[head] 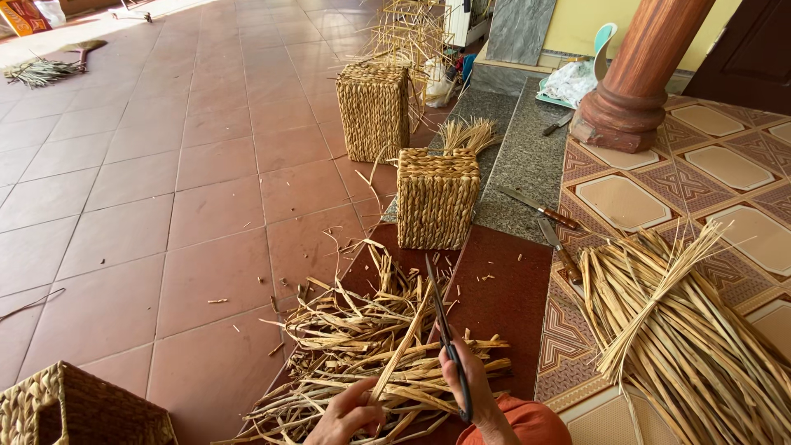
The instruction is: The person sits on a tiled floor and uses shears to cut long dried plant strips into shorter pieces. The cut pieces are gathered and placed into a pile on the floor, while finished woven baskets are visible nearby.
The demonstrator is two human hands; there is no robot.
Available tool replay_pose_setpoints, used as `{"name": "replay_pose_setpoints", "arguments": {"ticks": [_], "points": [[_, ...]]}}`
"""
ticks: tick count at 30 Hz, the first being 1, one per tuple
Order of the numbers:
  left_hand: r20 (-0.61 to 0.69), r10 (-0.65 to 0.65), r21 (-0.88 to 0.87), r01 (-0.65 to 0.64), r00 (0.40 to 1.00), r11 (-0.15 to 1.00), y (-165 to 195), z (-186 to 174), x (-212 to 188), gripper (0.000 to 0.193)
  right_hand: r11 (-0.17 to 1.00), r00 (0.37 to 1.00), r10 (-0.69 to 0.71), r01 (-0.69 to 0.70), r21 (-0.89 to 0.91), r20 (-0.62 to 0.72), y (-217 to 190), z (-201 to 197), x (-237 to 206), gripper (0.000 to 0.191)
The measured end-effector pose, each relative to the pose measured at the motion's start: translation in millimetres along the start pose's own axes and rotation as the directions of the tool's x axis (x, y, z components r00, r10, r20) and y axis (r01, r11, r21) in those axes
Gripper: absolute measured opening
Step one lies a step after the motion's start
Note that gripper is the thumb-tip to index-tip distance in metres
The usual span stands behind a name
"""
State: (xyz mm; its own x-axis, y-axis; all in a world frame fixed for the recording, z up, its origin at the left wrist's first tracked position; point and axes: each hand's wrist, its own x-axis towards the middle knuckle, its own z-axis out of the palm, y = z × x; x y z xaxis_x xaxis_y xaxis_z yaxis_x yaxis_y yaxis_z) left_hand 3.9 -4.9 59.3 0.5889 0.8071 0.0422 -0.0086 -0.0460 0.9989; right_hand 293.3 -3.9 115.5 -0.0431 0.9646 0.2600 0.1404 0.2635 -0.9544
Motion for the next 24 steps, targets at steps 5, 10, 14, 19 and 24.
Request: {"name": "replay_pose_setpoints", "arguments": {"ticks": [5, 10, 14, 19, 24], "points": [[-0.231, -0.131, -0.173, 0.092, 0.964, 0.981, 34, 37, 49, 0.053, 0.993, 1.0, 0.002, -0.001, -0.119, 0.009, 19, 20, -18, 0.09], [-0.458, -0.09, -0.211, -0.01, 0.884, 0.977, 37, 53, 87, 0.028, 0.992, 0.987, -0.041, 0.022, 0.122, 0.154, 25, 28, -34, 0.089], [-0.473, -0.102, -0.217, -0.003, 0.875, 0.976, 25, 60, 85, 0.024, 0.995, 0.992, 0.038, -0.049, 0.085, 0.12, 34, 23, -43, 0.09], [-0.461, -0.128, -0.251, 0.009, 0.878, 0.968, 14, 63, 86, 0.023, 0.991, 0.989, 0.109, -0.116, 0.072, 0.097, 47, 27, -43, 0.095], [-0.456, -0.109, -0.188, 0.024, 0.883, 0.982, 6, 61, 85, 0.024, 0.992, 0.989, 0.124, -0.121, -0.043, 0.075, 48, 27, -47, 0.087]]}}
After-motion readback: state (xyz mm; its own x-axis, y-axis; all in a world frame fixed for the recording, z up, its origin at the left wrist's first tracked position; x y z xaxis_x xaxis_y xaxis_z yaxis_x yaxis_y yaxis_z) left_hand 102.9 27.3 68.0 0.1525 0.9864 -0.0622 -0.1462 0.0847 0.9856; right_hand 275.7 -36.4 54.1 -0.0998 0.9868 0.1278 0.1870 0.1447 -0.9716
